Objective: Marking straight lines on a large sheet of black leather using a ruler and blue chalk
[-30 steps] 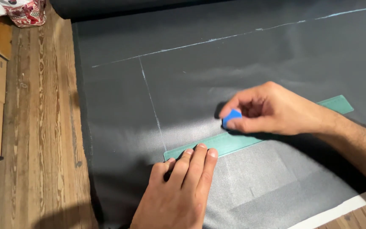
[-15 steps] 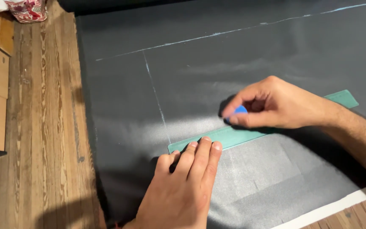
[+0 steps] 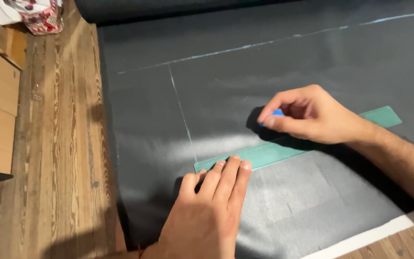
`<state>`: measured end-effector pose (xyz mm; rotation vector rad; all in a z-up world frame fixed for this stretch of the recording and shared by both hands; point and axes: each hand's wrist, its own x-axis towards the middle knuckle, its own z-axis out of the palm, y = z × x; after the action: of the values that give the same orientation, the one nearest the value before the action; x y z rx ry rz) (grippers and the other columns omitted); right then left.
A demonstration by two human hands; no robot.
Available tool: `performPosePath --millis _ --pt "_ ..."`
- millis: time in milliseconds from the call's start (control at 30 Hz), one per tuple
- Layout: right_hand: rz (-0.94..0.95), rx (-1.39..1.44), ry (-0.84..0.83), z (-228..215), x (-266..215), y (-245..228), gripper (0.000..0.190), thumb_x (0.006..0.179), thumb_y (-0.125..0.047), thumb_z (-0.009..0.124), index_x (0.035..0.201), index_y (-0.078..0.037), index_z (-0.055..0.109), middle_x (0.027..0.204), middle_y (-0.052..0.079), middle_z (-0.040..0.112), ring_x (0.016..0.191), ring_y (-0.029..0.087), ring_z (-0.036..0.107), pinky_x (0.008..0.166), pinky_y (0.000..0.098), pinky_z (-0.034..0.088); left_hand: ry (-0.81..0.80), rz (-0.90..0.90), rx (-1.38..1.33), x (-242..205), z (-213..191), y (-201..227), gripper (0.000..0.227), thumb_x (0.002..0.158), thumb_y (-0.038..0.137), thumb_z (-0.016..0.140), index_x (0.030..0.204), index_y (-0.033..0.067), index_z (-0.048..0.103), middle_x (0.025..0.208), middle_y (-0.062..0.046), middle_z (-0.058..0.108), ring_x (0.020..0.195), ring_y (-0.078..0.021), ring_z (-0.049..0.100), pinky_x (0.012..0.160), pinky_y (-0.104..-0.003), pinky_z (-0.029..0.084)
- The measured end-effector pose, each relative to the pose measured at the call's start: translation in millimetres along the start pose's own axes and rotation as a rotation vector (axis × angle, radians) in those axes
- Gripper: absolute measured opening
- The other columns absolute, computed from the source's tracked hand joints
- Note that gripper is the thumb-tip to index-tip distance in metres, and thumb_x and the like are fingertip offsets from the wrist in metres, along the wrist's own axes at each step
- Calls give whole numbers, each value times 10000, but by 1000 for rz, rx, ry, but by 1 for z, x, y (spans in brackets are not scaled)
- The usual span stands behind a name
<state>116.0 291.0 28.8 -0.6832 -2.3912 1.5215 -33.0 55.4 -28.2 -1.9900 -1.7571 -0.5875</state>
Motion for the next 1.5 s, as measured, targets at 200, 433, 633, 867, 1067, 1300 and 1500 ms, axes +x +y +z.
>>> performPosePath --millis 200,433,633,867,1067,1300,1500 --pt "-250 -300 360 10 -17 5 128 947 -169 669 938 -66 745 905 32 777 819 108 711 795 252 557 268 47 38 -1 10 -3 195 1065 184 586 1198 97 699 1260 -85 737 1112 -183 709 824 -338 570" --pt "-573 -402 370 11 -25 19 150 898 -60 665 1043 -38 693 783 61 653 608 193 524 625 277 467 312 39 313 -12 25 -6 227 1107 349 612 1293 221 589 1247 127 736 1113 0 709 926 -192 548" --pt "-683 -629 432 -10 -37 36 122 920 -15 692 1030 37 702 825 150 639 660 290 604 659 364 508 -152 -133 -481 22 -46 -11 497 1139 139 257 1359 -78 647 1403 -238 654 1303 -351 635 1031 -490 495" --pt "-86 -684 422 6 -69 16 466 916 -288 673 1345 -109 647 1304 127 684 1206 304 635 1075 418 466 -567 -247 -297 71 -36 -33 1212 831 907 124 1580 -23 328 1677 -199 272 1555 -399 187 1269 -557 38" --pt "-72 -753 340 -10 -52 5 574 932 -331 646 1442 -81 565 1446 114 620 1453 341 507 1224 483 395 -473 -344 -208 99 -24 -25 1191 881 881 175 1563 -80 346 1644 -253 330 1536 -426 253 1255 -553 134" --pt "-201 -769 313 -14 -33 8 584 952 -354 619 1456 -69 546 1403 64 652 1441 302 511 1255 498 376 -357 -465 -97 101 -16 -16 1217 864 919 216 1570 -65 336 1650 -228 324 1538 -395 257 1269 -545 133" --pt "-257 -734 249 -17 -13 20 632 932 -387 627 1476 -79 532 1460 99 606 1465 324 478 1248 521 357 -181 -532 -199 103 -16 -26 1038 887 851 313 1511 40 484 1496 -316 453 1398 -479 400 1224 -595 200"
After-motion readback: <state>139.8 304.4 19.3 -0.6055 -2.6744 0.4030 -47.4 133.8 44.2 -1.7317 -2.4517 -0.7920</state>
